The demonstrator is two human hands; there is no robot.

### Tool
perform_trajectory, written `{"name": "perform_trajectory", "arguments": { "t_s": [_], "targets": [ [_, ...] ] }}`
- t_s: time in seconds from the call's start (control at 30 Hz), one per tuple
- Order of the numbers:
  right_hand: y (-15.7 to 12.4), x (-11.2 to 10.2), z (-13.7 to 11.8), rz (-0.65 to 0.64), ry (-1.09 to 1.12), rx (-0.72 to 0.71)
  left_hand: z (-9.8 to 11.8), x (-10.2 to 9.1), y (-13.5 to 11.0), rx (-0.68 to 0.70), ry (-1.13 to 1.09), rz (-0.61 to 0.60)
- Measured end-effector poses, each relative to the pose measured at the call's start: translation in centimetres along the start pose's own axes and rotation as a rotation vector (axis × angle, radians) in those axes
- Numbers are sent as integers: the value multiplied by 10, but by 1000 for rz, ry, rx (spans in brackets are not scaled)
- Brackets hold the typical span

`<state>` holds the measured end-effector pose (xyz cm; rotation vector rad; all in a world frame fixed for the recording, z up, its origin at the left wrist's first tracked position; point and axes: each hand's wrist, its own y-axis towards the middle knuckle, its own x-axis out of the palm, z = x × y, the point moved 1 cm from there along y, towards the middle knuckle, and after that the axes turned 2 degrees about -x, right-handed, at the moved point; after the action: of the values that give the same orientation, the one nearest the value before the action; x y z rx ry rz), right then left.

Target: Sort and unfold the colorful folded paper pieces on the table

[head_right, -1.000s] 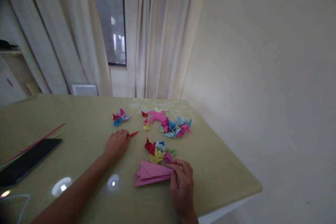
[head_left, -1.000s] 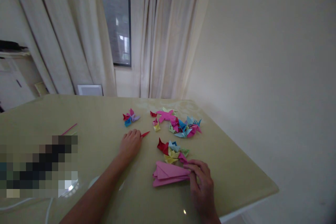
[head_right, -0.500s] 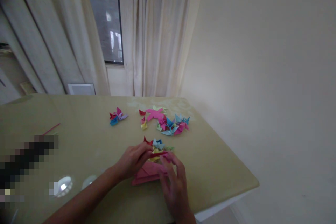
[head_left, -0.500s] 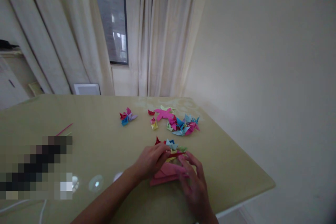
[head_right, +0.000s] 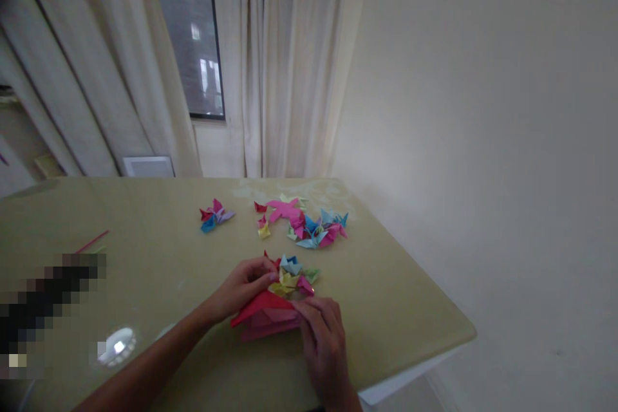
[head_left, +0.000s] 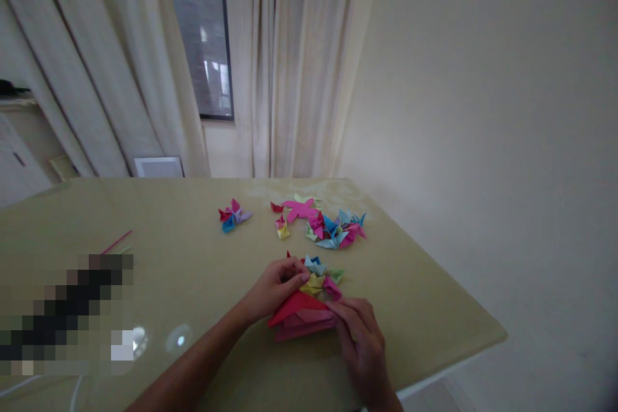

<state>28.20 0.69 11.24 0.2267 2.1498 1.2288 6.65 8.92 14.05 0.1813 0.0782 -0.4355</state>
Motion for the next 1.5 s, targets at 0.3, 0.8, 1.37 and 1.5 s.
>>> {"name": "perform_trajectory", "arguments": {
  "t_s": [0.3,0.8,1.37,1.5],
  "targets": [
    [-1,-9,10,-9,19,52,-3,-24,1,13,141,70],
    [-2,-21,24,-530,-117,20,0,20,-39,203,1122,-311],
    [18,-16,31,-583,80,218,-11,39,-38,291,1287,-293],
    [47,-13,33,-683,162,227,-7,40,-39,267,1265,-304]
  ]
}}
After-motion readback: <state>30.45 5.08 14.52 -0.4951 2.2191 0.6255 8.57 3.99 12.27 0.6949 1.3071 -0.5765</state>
